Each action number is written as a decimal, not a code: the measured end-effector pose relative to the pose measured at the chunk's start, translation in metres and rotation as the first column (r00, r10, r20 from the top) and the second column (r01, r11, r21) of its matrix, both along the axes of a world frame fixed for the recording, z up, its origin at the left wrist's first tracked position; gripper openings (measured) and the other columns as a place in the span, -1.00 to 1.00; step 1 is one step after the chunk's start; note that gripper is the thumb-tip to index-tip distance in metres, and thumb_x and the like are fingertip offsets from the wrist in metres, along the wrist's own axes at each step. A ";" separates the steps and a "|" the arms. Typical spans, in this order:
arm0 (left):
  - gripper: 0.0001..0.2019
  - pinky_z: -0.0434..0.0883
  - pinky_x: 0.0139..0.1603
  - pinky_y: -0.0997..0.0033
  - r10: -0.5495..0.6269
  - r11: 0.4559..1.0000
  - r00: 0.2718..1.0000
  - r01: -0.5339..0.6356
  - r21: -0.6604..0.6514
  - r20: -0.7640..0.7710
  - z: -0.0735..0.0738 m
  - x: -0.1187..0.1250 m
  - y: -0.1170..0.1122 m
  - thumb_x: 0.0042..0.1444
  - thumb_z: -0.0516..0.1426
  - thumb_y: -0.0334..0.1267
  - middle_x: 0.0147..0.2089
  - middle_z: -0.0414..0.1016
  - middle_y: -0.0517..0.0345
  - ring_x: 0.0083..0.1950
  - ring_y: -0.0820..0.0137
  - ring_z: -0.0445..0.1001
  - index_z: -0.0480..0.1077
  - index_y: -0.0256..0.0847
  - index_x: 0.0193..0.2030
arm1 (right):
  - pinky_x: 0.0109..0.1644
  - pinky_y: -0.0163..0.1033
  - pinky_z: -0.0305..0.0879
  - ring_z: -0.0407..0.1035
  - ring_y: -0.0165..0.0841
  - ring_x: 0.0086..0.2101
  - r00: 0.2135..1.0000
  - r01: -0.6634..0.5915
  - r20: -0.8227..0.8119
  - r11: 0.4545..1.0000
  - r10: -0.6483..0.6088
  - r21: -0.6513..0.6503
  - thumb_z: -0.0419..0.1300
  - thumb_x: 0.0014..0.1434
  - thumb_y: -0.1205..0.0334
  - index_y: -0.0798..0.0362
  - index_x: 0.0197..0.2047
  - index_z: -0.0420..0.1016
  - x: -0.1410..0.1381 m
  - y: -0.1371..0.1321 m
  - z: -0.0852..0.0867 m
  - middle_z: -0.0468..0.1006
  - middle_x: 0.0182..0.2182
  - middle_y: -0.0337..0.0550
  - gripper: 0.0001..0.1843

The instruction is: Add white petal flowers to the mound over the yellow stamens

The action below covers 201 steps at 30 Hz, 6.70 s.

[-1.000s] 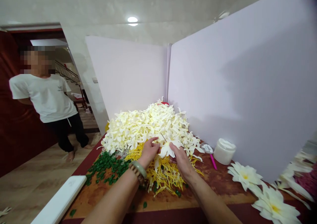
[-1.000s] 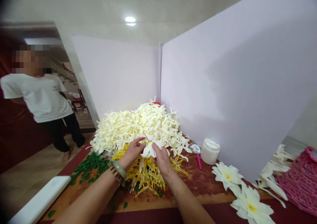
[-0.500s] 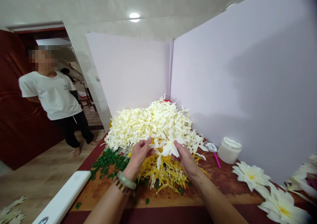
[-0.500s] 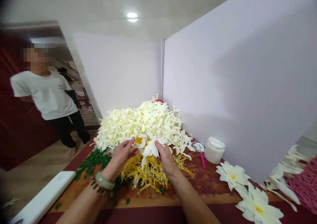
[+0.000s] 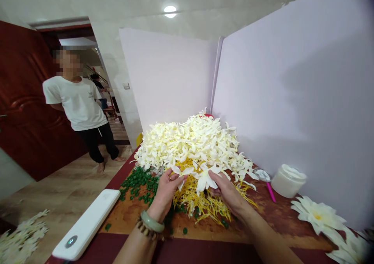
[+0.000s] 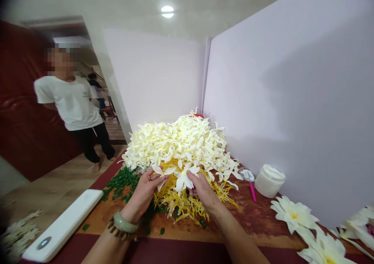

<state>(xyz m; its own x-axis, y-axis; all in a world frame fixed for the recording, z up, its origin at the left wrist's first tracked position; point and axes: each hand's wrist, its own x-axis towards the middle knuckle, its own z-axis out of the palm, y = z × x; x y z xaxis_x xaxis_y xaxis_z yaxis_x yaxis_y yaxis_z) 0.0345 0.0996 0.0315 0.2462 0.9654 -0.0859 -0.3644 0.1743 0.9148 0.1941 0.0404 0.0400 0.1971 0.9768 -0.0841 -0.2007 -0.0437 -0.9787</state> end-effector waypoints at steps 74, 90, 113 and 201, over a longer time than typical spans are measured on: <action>-0.66 0.41 -0.27 0.57 0.174 0.982 0.984 -0.170 -0.081 0.048 -0.021 -0.003 0.013 -0.12 0.17 -0.54 -0.45 0.53 0.13 -0.37 0.49 0.51 0.25 -0.29 -0.16 | -0.33 -0.21 0.29 0.33 -0.27 -0.37 -0.127 -0.416 0.632 0.620 -0.765 0.666 -0.08 0.12 0.55 0.29 -0.20 0.42 -0.007 -0.015 -0.001 0.45 -0.43 0.06 -0.72; -0.83 0.44 -0.20 0.49 0.127 0.991 0.988 -0.123 -0.049 0.085 -0.014 -0.006 0.006 -0.14 0.22 -0.33 -0.41 0.52 0.06 -0.33 0.43 0.50 0.35 -0.31 -0.39 | -0.34 -0.22 0.27 0.33 -0.28 -0.38 -0.121 -0.437 0.637 0.616 -0.762 0.655 -0.06 0.14 0.51 0.28 -0.23 0.43 -0.010 -0.018 0.000 0.45 -0.43 0.05 -0.75; -0.79 0.21 -0.53 0.64 -0.102 0.995 0.994 0.102 0.006 -0.033 -0.001 -0.006 -0.009 -0.15 0.22 -0.19 -0.57 0.40 0.24 -0.54 0.57 0.35 0.39 -0.30 -0.44 | -0.29 -0.24 0.33 0.34 -0.30 -0.35 0.093 -0.403 0.706 0.622 -0.702 0.671 -0.10 0.09 0.56 0.23 -0.15 0.37 -0.010 -0.013 -0.004 0.43 -0.40 0.02 -0.68; -0.79 0.35 -0.41 0.68 -0.095 0.995 0.995 0.096 -0.009 0.031 0.006 -0.016 -0.011 -0.19 0.27 -0.28 -0.40 0.54 0.07 -0.43 0.55 0.46 0.48 -0.32 -0.36 | -0.55 -0.39 0.08 0.10 -0.55 -0.62 0.989 0.089 -0.134 0.965 -0.057 0.246 0.25 -0.09 0.22 0.09 -0.38 0.38 0.009 0.010 -0.007 0.33 -0.56 -0.31 -0.82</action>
<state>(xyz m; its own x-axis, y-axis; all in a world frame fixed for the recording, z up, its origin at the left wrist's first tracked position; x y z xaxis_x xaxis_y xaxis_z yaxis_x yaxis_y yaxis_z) 0.0188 0.0885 0.0376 0.3400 0.9364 -0.0873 -0.3733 0.2196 0.9014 0.2028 0.0500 0.0331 0.2725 0.9529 0.1333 -0.3156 0.2194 -0.9232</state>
